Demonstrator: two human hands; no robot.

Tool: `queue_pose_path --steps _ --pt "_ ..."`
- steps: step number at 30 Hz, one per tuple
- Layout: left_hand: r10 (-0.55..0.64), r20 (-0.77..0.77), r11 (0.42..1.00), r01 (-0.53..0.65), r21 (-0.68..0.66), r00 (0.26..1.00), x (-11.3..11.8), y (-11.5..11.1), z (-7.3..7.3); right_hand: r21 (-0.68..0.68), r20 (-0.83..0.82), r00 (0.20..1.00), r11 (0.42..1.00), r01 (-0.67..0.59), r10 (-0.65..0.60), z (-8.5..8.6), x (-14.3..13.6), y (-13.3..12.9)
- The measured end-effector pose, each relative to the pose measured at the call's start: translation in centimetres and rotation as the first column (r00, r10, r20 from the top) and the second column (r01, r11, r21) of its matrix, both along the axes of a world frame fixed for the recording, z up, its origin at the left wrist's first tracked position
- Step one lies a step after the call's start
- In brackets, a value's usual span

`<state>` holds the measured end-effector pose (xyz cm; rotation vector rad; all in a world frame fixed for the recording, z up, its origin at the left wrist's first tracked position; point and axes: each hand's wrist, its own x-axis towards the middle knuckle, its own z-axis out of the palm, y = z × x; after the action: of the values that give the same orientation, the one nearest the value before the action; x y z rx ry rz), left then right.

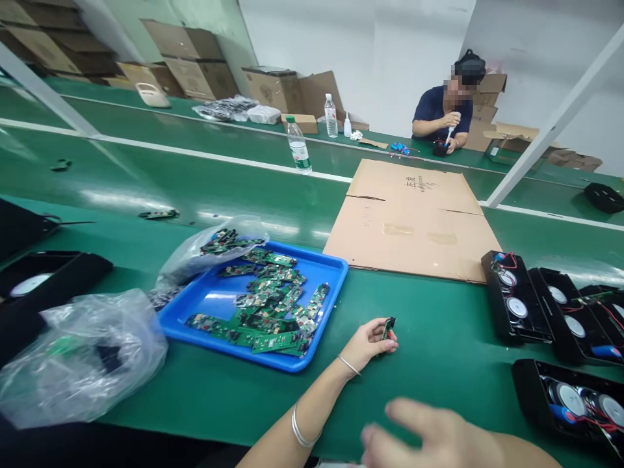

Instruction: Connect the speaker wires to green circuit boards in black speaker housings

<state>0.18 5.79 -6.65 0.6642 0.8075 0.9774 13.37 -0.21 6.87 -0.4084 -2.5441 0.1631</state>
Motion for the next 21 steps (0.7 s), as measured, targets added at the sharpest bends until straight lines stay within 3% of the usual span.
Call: queue_pose_path --steps 2,4,8,10,13,17,21 --pt "0.005 0.009 1.0 -0.005 0.008 1.0 -0.1 0.0 0.3 0.04 -0.034 0.998 0.998 0.057 -0.055 -1.1 0.9 2.0" --pt "0.011 0.025 1.0 -0.012 0.017 1.0 -0.1 0.0 0.6 0.009 -0.054 0.969 0.97 0.243 -0.242 -3.3 2.0 3.6" --pt "0.036 0.048 0.999 -0.036 0.007 0.998 0.0 0.0 0.6 -0.318 0.057 0.851 0.799 0.511 -0.522 -9.7 4.5 5.4" --pt "0.062 0.042 0.998 -0.062 -0.016 0.997 0.1 0.0 0.4 -0.434 0.079 0.808 0.709 0.556 -0.584 -12.3 5.3 5.5" --pt "0.097 0.033 0.994 -0.095 -0.052 0.995 0.2 0.0 0.0 -0.531 0.067 0.784 0.643 0.552 -0.618 -14.3 5.6 5.5" --pt "0.118 0.044 0.989 -0.113 -0.097 0.992 0.3 0.0 -0.3 -0.543 0.016 0.776 0.646 0.536 -0.631 -15.9 5.5 5.7" --pt "0.134 0.038 0.98 -0.127 -0.153 0.99 0.1 0.1 -1.5 -0.469 -0.082 0.788 0.721 0.51 -0.611 -19.0 5.9 6.6"
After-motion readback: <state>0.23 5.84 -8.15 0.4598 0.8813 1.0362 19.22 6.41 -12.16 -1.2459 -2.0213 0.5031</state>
